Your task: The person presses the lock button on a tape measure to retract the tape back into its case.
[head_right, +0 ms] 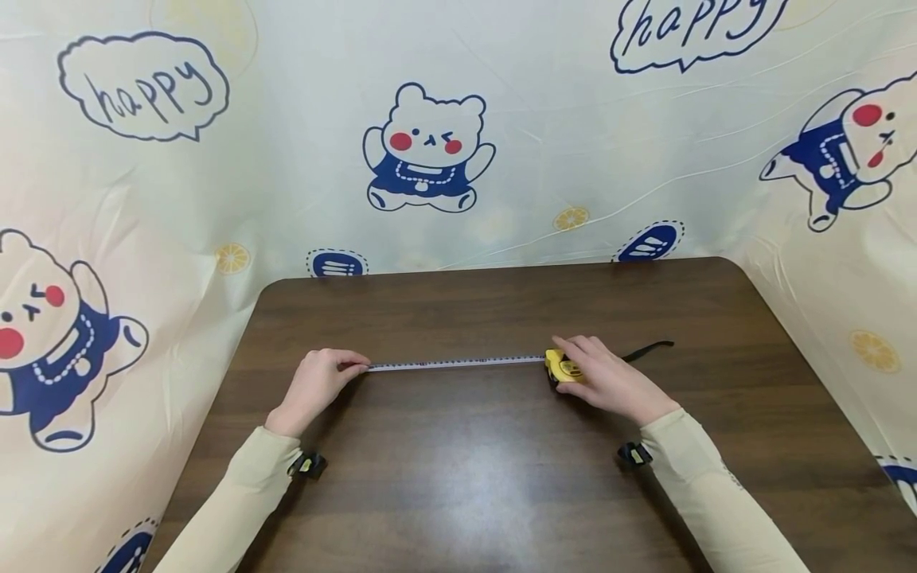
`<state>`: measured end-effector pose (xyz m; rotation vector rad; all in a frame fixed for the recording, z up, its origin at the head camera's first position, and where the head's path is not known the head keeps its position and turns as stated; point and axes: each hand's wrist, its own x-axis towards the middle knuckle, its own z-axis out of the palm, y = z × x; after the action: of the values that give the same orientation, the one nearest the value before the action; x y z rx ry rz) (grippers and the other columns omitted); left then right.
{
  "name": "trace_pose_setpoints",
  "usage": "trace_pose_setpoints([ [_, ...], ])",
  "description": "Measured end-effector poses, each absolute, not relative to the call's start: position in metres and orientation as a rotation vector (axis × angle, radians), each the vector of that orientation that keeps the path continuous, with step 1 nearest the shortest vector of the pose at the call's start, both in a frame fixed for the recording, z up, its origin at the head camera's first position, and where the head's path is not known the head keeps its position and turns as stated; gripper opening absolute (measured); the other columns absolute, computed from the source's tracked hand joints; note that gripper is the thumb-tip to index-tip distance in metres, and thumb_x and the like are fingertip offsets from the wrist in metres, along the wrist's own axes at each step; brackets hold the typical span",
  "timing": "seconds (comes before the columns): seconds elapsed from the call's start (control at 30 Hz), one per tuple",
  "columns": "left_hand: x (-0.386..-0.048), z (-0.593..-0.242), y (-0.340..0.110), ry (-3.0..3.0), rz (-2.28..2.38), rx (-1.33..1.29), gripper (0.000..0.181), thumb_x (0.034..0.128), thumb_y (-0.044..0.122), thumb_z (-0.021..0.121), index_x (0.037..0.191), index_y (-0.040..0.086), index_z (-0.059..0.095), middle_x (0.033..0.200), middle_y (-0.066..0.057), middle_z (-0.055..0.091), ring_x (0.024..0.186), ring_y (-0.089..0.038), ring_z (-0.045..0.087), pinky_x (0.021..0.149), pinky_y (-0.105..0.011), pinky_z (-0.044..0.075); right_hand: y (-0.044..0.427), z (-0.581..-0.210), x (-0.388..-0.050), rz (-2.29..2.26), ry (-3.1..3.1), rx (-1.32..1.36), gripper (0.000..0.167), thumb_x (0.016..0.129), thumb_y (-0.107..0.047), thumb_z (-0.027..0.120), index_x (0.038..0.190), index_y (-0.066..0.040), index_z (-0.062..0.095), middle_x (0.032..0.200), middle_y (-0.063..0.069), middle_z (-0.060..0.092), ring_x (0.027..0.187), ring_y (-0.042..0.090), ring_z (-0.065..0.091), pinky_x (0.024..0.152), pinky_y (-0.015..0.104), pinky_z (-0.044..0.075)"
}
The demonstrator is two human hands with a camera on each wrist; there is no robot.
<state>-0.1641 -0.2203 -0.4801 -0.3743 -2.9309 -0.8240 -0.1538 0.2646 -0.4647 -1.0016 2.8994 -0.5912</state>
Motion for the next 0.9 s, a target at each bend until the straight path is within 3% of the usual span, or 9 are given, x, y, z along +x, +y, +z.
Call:
trace_pose_setpoints([
  [0.9,-0.164,-0.479,-0.210,-2.900,-0.827,-0.441,0.006,0.0918,0.011,0.080,0.096,0.013,0.084,0.094,-0.002,0.080,0.089,-0.023,0.075,0.083,-0.047,0.058,0.250,-0.463,-0.153,-0.567,2.902,-1.041,0.068,0.093,-0.029,0.081,0.146,0.004,0.054,0.136,0.017,0.059,0.119,0.028,0.057,0.098,0.050,0.053],
])
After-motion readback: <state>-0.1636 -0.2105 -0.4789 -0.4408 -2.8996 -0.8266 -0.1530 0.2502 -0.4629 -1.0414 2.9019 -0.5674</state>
